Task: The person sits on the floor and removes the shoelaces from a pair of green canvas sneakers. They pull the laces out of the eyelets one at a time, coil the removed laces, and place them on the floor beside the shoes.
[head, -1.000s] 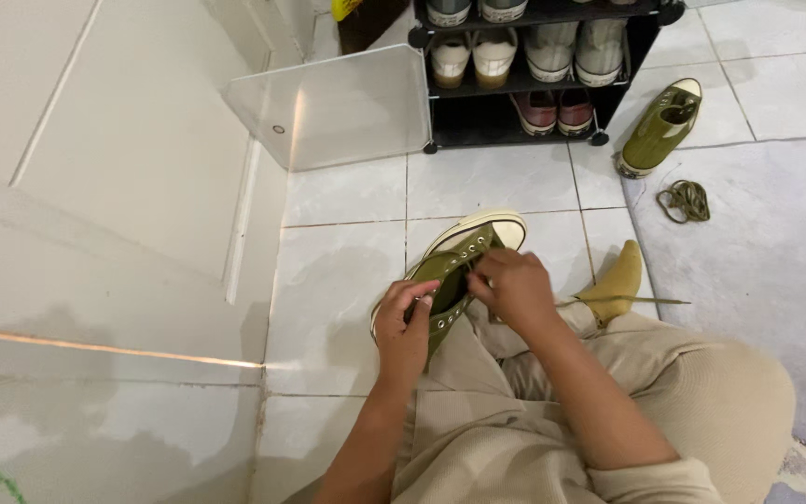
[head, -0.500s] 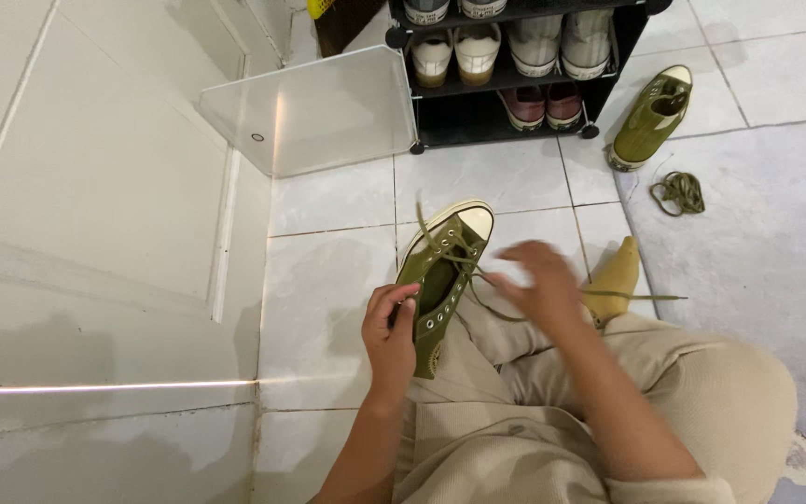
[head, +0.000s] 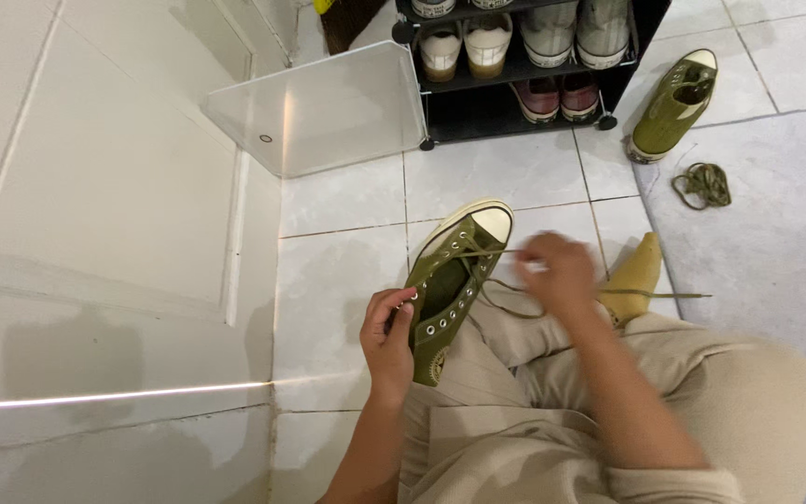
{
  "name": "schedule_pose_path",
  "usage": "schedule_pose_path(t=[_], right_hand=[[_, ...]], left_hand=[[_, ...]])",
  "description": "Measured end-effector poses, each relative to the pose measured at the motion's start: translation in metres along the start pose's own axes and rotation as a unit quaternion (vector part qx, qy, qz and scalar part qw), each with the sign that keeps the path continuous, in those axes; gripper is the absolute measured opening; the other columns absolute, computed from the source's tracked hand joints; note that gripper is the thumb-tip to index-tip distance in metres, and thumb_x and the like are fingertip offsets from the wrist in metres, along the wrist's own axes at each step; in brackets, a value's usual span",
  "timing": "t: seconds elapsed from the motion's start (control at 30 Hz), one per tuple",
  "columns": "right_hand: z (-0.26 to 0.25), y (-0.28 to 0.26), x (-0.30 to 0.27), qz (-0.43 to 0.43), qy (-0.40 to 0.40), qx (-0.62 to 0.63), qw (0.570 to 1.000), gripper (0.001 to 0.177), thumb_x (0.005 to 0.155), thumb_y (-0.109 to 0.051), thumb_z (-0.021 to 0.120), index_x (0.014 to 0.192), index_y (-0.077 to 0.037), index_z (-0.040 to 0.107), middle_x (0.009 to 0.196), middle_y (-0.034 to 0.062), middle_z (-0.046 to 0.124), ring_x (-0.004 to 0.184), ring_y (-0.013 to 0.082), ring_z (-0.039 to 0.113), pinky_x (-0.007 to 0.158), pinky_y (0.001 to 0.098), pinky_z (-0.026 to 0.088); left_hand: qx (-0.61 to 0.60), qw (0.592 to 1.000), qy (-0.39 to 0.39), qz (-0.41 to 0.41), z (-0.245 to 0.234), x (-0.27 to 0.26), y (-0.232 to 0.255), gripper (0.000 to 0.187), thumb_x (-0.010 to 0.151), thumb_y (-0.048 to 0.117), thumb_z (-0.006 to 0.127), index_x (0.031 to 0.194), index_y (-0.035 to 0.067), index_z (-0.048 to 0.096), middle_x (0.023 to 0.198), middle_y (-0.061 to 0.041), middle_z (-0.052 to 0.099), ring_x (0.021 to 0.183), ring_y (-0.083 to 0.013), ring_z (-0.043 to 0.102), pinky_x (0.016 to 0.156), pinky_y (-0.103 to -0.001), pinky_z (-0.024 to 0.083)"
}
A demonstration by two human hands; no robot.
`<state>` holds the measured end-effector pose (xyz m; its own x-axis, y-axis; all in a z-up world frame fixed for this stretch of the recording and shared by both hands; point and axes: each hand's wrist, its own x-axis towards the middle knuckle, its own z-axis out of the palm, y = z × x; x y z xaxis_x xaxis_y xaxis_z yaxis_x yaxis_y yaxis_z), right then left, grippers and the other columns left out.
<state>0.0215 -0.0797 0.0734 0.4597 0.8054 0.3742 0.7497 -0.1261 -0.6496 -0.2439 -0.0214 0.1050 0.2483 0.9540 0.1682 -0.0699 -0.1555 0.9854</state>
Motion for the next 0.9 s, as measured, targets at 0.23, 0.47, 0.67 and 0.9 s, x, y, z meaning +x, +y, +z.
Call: schedule_pose_path(t=[0.23, 0.47, 0.67, 0.9], right_hand=[[-0.075, 0.074, -0.017, 0.336, -0.201, -0.366, 0.844, 0.045, 0.082, -0.057, 0.081, 0.101, -0.017, 0.077, 0.095, 0.0076, 0.075, 0.087, 0.0268, 0.074, 0.074, 0.0466, 0.055], [-0.024, -0.027, 0.016, -0.187, -0.018, 0.022, 0.982, 0.035, 0.079, -0.019, 0.083, 0.112, -0.012, 0.075, 0.106, 0.0083, 0.073, 0.099, 0.0298, 0.070, 0.085, 0.0402, 0.058], [-0.008, -0.050, 0.046, -0.200, -0.136, -0.036, 0.970, 0.026, 0.080, -0.013, 0.078, 0.105, -0.012, 0.077, 0.102, 0.0047, 0.076, 0.093, 0.0251, 0.072, 0.080, 0.0352, 0.059], [-0.023, -0.028, 0.056, -0.099, -0.280, 0.030, 0.954, 0.013, 0.082, -0.010, 0.067, 0.094, -0.007, 0.072, 0.100, 0.0042, 0.071, 0.094, 0.0257, 0.068, 0.083, 0.0362, 0.056]], left_hand=[[-0.032, 0.999, 0.008, -0.011, -0.012, -0.001, 0.000, 0.015, 0.099, 0.001, 0.060, 0.108, -0.002, 0.072, 0.113, -0.006, 0.064, 0.103, -0.0151, 0.058, 0.092, -0.026, 0.046], [0.022, 0.999, -0.045, 0.018, 0.005, -0.011, 0.002, 0.014, 0.097, 0.003, 0.063, 0.106, 0.001, 0.074, 0.108, -0.005, 0.066, 0.098, -0.0157, 0.061, 0.089, -0.027, 0.049], [0.048, 0.995, -0.077, 0.038, 0.007, -0.013, 0.008, 0.015, 0.096, 0.003, 0.064, 0.106, 0.000, 0.075, 0.106, -0.007, 0.064, 0.098, -0.0170, 0.061, 0.089, -0.026, 0.048], [0.053, 0.993, -0.107, -0.002, 0.010, -0.015, 0.012, 0.016, 0.095, 0.003, 0.063, 0.105, 0.001, 0.075, 0.106, -0.007, 0.066, 0.098, -0.0163, 0.062, 0.089, -0.025, 0.048]])
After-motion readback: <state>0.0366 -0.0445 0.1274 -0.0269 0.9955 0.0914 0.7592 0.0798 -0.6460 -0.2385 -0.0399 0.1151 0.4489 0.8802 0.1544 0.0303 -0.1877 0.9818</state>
